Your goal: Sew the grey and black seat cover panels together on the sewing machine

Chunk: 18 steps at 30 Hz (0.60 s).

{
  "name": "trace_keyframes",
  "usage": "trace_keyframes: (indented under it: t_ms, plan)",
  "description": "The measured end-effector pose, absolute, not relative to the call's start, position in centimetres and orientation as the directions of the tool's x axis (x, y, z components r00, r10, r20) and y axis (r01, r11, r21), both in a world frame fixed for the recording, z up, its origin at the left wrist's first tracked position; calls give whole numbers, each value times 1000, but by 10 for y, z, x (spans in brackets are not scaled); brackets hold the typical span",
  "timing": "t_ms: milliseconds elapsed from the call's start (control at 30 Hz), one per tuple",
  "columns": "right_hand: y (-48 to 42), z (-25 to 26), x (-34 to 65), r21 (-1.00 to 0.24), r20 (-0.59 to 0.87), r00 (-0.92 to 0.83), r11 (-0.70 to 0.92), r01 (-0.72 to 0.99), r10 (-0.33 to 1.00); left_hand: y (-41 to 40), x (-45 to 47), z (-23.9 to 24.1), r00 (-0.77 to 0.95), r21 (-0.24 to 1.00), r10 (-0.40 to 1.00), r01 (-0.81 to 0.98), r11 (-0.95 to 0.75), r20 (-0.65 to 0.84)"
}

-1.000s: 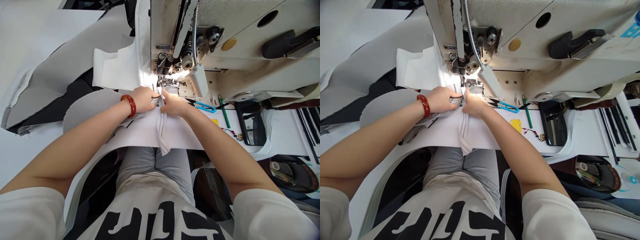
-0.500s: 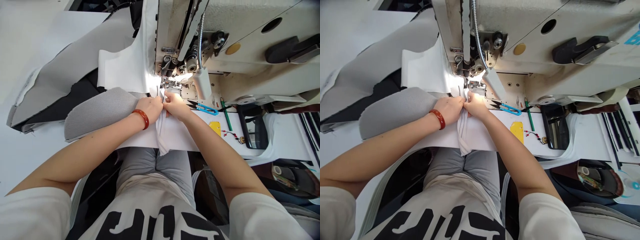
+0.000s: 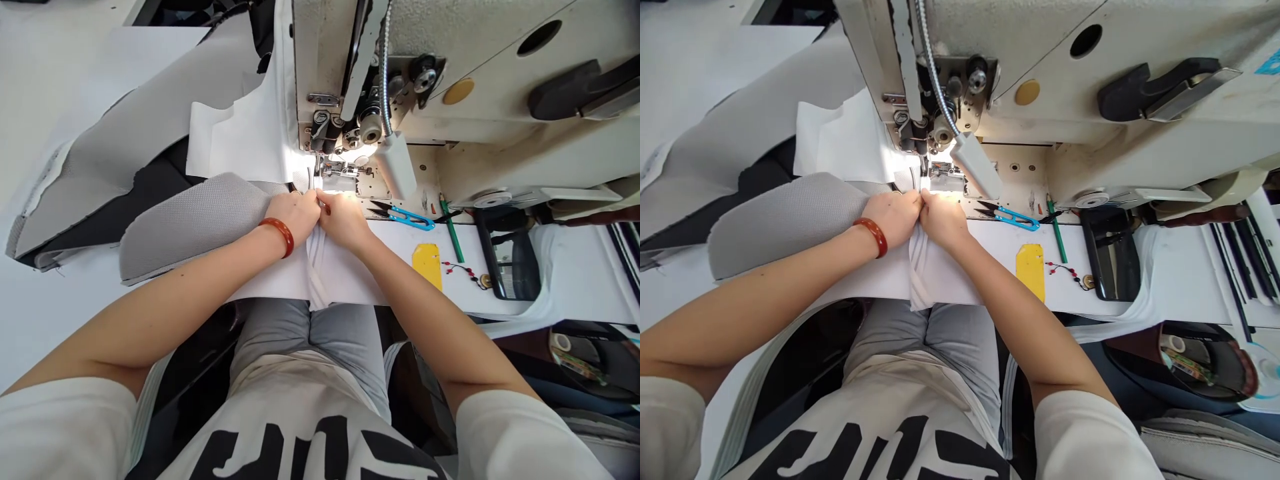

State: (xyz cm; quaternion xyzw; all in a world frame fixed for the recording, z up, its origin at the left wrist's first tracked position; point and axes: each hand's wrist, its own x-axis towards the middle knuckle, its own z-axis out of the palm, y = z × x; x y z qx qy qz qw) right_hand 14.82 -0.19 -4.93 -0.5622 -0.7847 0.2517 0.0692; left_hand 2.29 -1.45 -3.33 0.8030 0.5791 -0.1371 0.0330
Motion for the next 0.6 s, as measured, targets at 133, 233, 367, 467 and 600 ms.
trace_keyframes:
  t_ms: [133,233,367,467,600]
  plan:
    - [13,-48,146,-428,-189,-340,234,873,921,-6,24,-34,280,-123,928,941,-316,-244]
    - [12,-51,142,-471,-161,-312,205,858,936,0,26,-34,272,-143,939,942,-304,-210]
    - [-33,-54,136,-823,-243,-343,-5,568,907,7,28,-36,276,-186,943,933,-309,-183]
    - [-97,-54,142,-912,-306,-460,-119,391,834,9,27,-34,318,-225,932,909,-352,-172]
    - [-178,-50,177,-707,-246,-534,227,670,809,-4,21,-22,415,-297,895,844,-446,-163]
